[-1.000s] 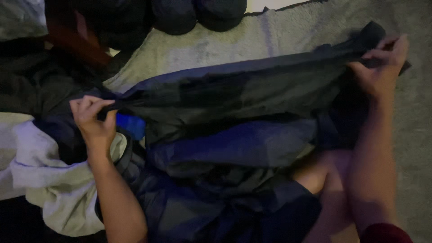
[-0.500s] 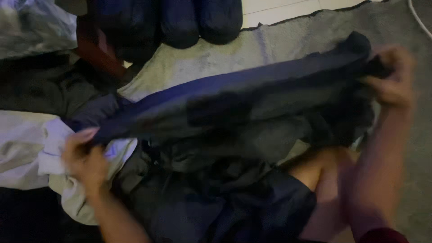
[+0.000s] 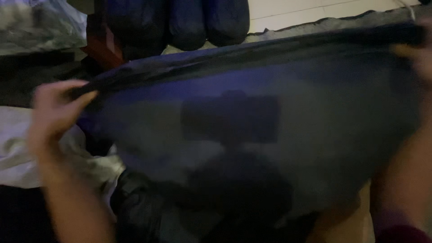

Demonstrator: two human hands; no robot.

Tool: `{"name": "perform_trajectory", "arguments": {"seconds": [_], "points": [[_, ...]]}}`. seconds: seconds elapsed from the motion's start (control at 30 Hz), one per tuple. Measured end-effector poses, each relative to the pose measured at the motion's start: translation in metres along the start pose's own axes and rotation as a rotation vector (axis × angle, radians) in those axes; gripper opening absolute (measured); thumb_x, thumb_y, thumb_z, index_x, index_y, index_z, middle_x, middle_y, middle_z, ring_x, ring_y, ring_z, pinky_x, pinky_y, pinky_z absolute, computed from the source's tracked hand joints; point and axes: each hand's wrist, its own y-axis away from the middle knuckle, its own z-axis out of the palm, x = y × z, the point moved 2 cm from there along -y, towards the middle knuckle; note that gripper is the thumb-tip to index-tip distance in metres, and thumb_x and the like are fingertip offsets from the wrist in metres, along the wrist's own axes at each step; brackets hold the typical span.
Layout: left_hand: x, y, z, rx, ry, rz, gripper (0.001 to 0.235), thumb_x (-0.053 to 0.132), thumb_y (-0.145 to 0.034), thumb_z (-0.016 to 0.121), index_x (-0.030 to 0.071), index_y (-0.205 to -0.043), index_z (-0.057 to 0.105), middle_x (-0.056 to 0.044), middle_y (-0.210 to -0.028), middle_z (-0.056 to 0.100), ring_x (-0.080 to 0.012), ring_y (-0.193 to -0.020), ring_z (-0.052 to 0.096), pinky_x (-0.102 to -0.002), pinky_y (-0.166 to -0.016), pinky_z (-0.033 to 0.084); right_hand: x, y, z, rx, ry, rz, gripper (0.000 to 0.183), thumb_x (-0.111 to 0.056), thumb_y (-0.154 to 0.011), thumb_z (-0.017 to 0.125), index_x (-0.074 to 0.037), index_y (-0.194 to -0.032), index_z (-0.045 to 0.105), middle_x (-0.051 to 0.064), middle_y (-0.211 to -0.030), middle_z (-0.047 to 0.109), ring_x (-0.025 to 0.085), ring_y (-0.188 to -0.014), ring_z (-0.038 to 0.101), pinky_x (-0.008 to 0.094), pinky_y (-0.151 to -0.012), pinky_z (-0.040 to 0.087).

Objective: The person spreads out a sleeping bag on the floor, folds it in half lengthwise, and then rolls it up into a compact cylinder before sliding it into its storage sack.

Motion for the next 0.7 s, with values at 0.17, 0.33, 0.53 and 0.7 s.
{"name": "perform_trajectory", "arguments": {"seconds": [0.17, 0.33, 0.53, 0.7], "points": [[0.004, -0.083, 0.119, 0.007, 0.191, -0.102, 0.016, 0.028, -0.098, 0.093, 0.018, -0.109, 0.086, 0.009, -0.096, 0.074, -0.0073, -0.088, 0.064, -0.030, -0.074, 0.049, 0.037, -0.040, 0.141, 0.108, 0.123, 0.325, 0.035, -0.017, -0.103, 0.091, -0.010, -0.134, 0.076, 0.008, -0.123, 0.072, 0.023, -0.109, 0.066, 0.040, -0.090, 0.055], [-0.029, -0.113, 0.186, -0.012, 0.093, -0.310, 0.013, 0.041, -0.093, 0.094, 0.034, -0.090, 0.083, -0.005, -0.070, 0.071, -0.0337, -0.069, 0.074, -0.043, -0.062, 0.054, 0.081, -0.044, 0.199, 0.144, -0.104, 0.299, 0.034, 0.017, -0.099, 0.072, 0.011, -0.133, 0.074, 0.034, -0.123, 0.073, 0.043, -0.122, 0.072, 0.056, -0.106, 0.054], [-0.032, -0.129, 0.198, -0.024, 0.041, -0.128, 0.043, 0.047, -0.111, 0.087, 0.011, -0.093, 0.074, 0.002, -0.080, 0.057, -0.0144, -0.077, 0.054, -0.044, -0.069, 0.045, 0.089, -0.088, 0.187, 0.101, 0.242, 0.254, 0.039, -0.026, -0.121, 0.087, -0.011, -0.089, 0.069, -0.008, -0.087, 0.057, 0.008, -0.084, 0.050, 0.039, -0.064, 0.041], [-0.010, -0.125, 0.212, 0.407, 0.083, -0.277, 0.037, 0.036, -0.087, 0.101, 0.011, -0.110, 0.086, -0.011, -0.099, 0.085, -0.0281, -0.088, 0.082, -0.041, -0.081, 0.064, 0.061, -0.116, 0.190, 0.264, 0.086, 0.356, 0.027, -0.031, -0.110, 0.097, -0.010, -0.112, 0.081, 0.003, -0.109, 0.082, 0.013, -0.099, 0.077, 0.031, -0.081, 0.063]]}}
